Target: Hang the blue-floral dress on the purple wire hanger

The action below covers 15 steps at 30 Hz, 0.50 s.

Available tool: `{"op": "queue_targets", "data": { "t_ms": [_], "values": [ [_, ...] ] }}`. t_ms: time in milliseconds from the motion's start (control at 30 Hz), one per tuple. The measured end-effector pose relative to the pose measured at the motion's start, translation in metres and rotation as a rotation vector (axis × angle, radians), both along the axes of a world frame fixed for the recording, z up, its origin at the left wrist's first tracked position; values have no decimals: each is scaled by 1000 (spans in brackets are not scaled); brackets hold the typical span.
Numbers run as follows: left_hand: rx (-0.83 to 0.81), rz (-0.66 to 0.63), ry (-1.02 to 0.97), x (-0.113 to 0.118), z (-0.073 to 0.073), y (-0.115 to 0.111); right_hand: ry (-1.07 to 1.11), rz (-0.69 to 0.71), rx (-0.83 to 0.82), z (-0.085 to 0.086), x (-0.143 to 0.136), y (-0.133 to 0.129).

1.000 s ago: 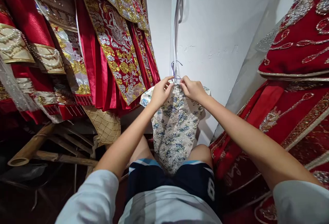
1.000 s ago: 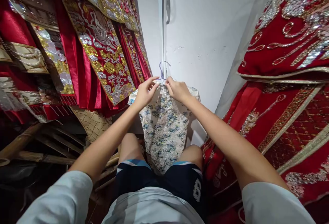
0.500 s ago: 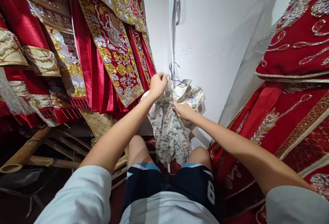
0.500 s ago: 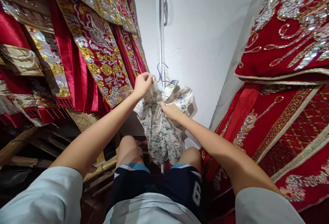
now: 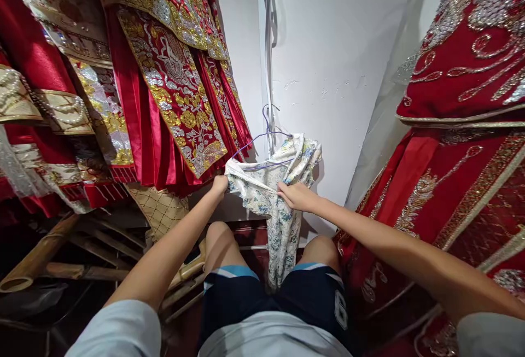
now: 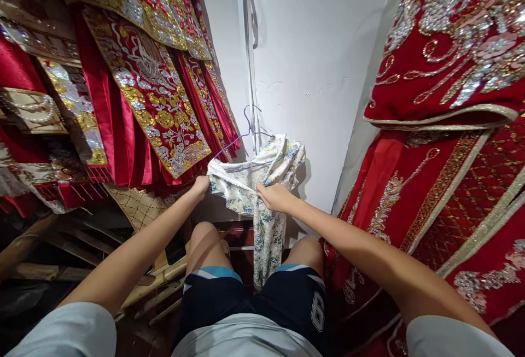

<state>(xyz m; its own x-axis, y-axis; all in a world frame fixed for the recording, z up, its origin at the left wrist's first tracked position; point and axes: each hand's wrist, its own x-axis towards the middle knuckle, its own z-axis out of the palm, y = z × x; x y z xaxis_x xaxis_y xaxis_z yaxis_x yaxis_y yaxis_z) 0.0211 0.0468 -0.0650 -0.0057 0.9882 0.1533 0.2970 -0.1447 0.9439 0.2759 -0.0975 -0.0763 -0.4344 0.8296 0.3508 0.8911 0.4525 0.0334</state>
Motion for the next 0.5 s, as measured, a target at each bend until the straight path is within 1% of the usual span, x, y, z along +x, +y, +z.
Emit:
{"op": "queue_targets", "data": {
  "t_ms": [33, 100, 167, 233, 333, 400, 500],
  "values": [
    [-14, -12, 70, 1, -8, -1, 19, 1, -6, 0, 2, -2],
    [-31, -60, 206, 2, -17, -1, 41, -6, -21, 0, 5, -4],
    [-40, -137, 330, 2, -17, 1, 49, -24, -26, 0, 7, -6],
    [-32, -206, 442, 1, -12, 4, 60, -33, -30, 1, 8, -7],
    [11, -267, 593, -2, -8, 3, 78, -25, -39, 2, 9, -9],
    [50, -286, 673, -4, -11, -4, 72, -29, -38, 2, 10, -10],
    [113, -295, 759, -8, -25, -20, 43, -43, -46, -3, 12, -13]
  ]
}}
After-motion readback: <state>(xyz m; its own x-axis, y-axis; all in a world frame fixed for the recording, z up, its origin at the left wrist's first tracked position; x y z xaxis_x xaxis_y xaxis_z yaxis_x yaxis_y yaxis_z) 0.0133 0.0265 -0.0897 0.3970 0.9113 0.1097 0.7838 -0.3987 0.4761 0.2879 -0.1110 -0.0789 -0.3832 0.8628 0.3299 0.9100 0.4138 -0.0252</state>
